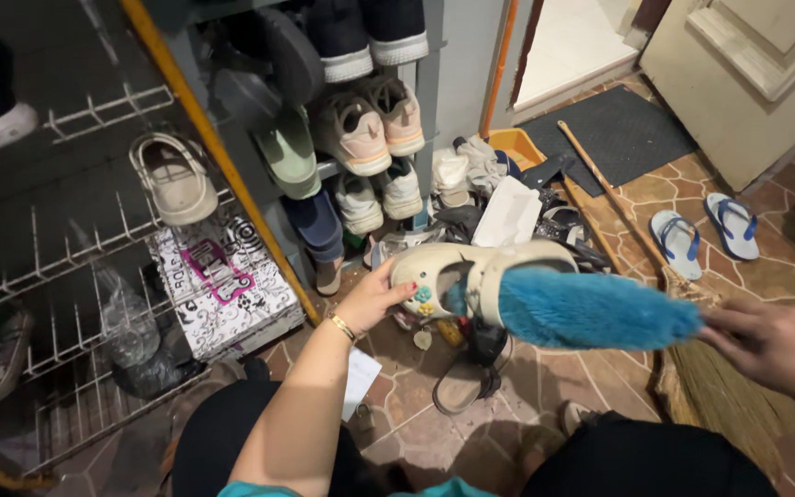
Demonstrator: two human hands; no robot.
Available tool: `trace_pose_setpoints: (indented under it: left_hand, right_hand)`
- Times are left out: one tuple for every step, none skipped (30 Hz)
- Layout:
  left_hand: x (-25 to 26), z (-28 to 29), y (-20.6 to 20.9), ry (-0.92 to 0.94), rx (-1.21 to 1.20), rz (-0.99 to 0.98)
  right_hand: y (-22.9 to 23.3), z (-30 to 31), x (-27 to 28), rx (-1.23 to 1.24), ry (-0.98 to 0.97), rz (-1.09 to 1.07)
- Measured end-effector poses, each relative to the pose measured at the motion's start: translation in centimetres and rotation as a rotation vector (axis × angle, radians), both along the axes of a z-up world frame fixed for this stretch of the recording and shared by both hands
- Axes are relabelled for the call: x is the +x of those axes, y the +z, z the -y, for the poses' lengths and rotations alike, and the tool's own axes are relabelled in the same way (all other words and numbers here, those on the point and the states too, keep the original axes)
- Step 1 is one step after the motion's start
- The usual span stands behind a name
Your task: The person cleans shoes from a rack by hand using a brush and a duster, picking them up one by one and wiping the surfaces and soles.
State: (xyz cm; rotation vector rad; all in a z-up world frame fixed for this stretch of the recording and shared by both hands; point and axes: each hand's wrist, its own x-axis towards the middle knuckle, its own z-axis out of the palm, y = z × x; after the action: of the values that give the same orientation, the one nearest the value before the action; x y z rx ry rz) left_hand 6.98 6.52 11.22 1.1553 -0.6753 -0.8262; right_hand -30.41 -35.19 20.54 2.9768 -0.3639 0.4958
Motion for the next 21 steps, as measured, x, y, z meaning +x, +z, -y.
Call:
trace_pose_setpoints:
  left_hand:
    - [-0.1,-0.1,-0.3,-0.027,-0.040,0.080]
    - [-0.2,-0.2,-0.5,-0.055,-0.080,0.160]
    - [-0.5,-0.1,-0.6,-0.054,-0.078,0.158]
    - [-0.8,0.2,-0.7,-0.053,-0.065,0.141]
    - [-1.0,0.3,-0.5,-0.054,-0.050,0.123]
    - [-1.2,0.0,-0.3,-0.053,-0.048,0.120]
    - [-1.4,-0.2,-0.2,-0.001,0.096,0.071]
    - [-1.5,-0.2,0.0,0.049,0.241,0.022]
    - [-1.6,-0.1,0.1,0.039,0.242,0.022]
    - [-1.6,-0.2,0.1,0.047,0.124,0.049]
    - [-1.5,-0.3,0.1,0.057,0.009,0.076]
    - [-1.5,-0.3,0.1,0.051,0.013,0.075]
    - [-1.5,-0.4,0.1,0.048,0.108,0.060]
    - [-1.5,-0.3,0.1,0.044,0.203,0.044]
    - [-1.6,-0.2,0.0,0.036,0.210,0.039]
    - [-1.7,-0.1,-0.2,0.052,0.117,0.088]
    - [-1.7,0.4,-0.3,0.062,0.017,0.140]
    - [-1.7,0.9,-0.5,0.049,0.018,0.137]
    - [-1.8,1.2,-0.8,0.070,0.005,0.154]
    - [-1.8,1.5,-1.0,0.092,-0.008,0.171]
    - [-1.6,1.7,-1.2,0.085,-0.007,0.172]
  right_hand:
    - [0.6,-1.5,0.7,-0.080,-0.046,-0.095]
    - [1.1,-2.8,1.4,-0.078,-0.045,-0.099]
    - [1.4,-3.8,1.9,-0.094,-0.033,-0.130]
    - [1.6,-4.5,2.3,-0.110,-0.020,-0.160]
    - [1.6,-5.2,2.7,-0.108,-0.020,-0.163]
    - [1.3,-5.7,3.2,-0.134,0.018,-0.151]
    - [0.7,-6.2,3.6,-0.159,0.049,-0.136]
    - [-0.2,-6.7,4.1,-0.157,0.044,-0.138]
    - [-1.2,-7.3,4.5,-0.012,-0.053,-0.183]
    - [-2.1,-7.6,4.8,0.133,-0.149,-0.228]
    - [-3.0,-7.9,5.1,0.138,-0.154,-0.228]
    - [-3.8,-8.0,5.4,0.284,-0.139,-0.163]
    - [-4.5,-8.1,5.6,0.428,-0.124,-0.097]
    - [-5.0,-7.7,6.0,0.432,-0.129,-0.098]
    - [-5.3,-7.1,6.3,0.499,-0.101,-0.081]
    - [-5.6,-6.5,6.4,0.567,-0.074,-0.062]
    - [-5.8,-6.1,6.2,0.569,-0.087,-0.061]
    - [-6.1,-5.7,6.0,0.622,-0.164,-0.105]
    - [-6.3,-5.5,5.9,0.677,-0.238,-0.149]
    - [-6.5,-5.1,5.5,0.683,-0.248,-0.149]
    - [-6.5,-4.4,5.2,0.666,-0.315,-0.190]
